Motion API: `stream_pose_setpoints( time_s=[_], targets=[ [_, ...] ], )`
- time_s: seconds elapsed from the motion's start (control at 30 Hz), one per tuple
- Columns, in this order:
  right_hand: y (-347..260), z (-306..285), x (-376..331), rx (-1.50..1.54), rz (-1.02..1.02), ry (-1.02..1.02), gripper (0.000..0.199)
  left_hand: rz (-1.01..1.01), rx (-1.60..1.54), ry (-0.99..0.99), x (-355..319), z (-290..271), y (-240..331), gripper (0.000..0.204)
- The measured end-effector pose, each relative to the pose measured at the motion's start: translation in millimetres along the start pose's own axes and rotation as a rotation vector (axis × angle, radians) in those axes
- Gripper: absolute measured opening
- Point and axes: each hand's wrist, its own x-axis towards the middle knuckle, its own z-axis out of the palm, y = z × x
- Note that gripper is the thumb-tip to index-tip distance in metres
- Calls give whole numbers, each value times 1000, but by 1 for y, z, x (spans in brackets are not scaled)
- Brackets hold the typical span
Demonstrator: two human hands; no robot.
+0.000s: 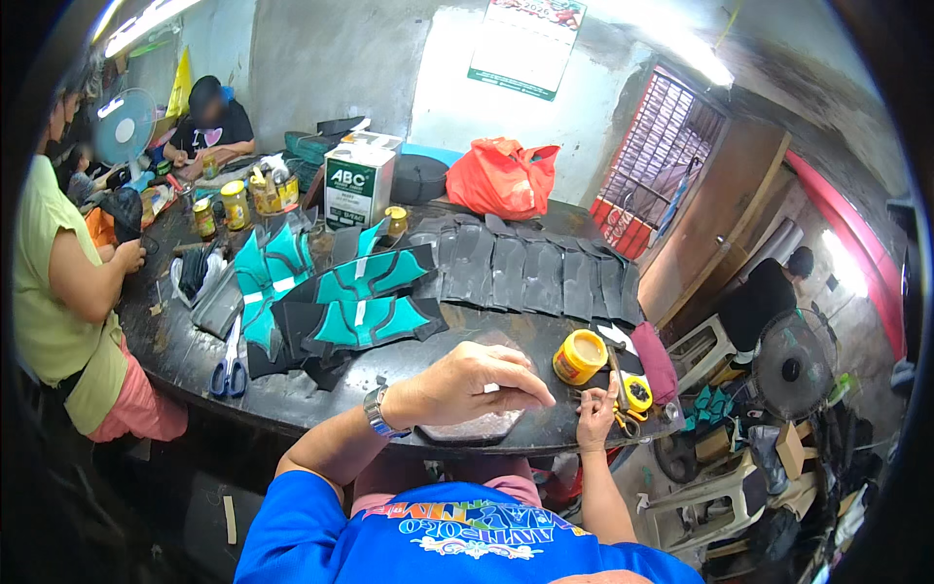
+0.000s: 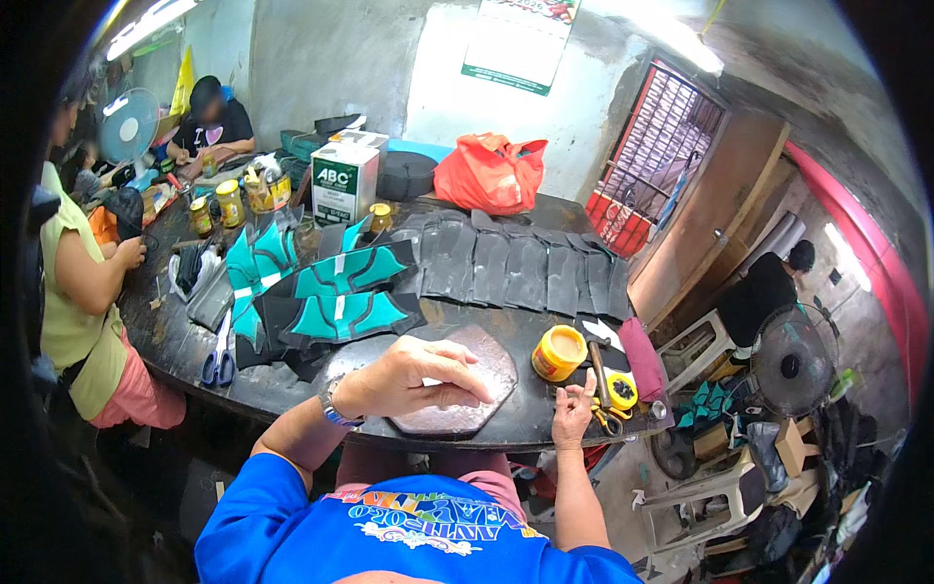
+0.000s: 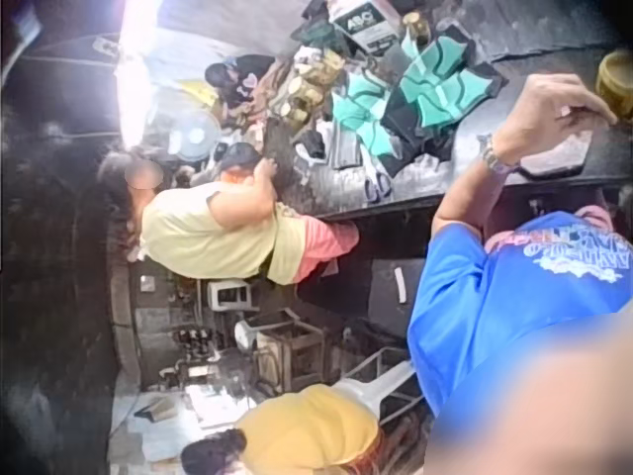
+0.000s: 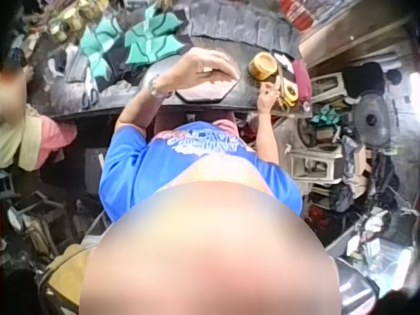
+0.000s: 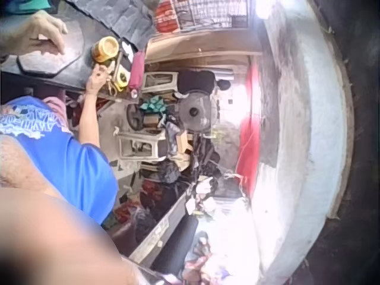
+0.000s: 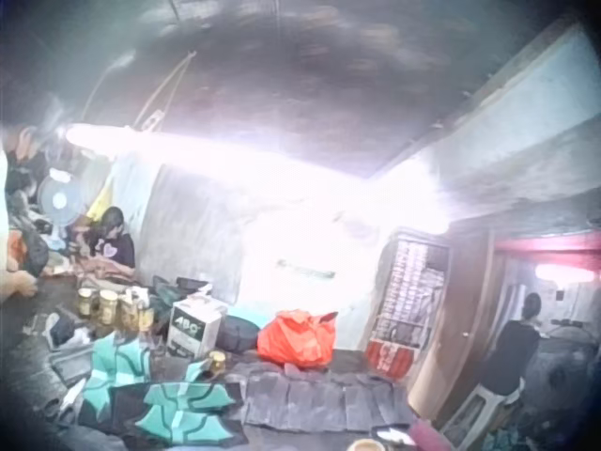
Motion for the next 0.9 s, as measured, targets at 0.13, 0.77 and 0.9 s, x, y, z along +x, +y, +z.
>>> stream_pose_setpoints(
  time_s=[0.13,0.77,0.9],
  targets=[
    [3,2,0,-92,4,-7,74,-174,-55,15,-28,-13,3,17],
    [0,1,-3,77,12,11,80,160,-715,-87,68,38,118,95],
    [5,-1,-5,126,20,25,80,199,-886,-241,111,70,127,94]
  ],
)
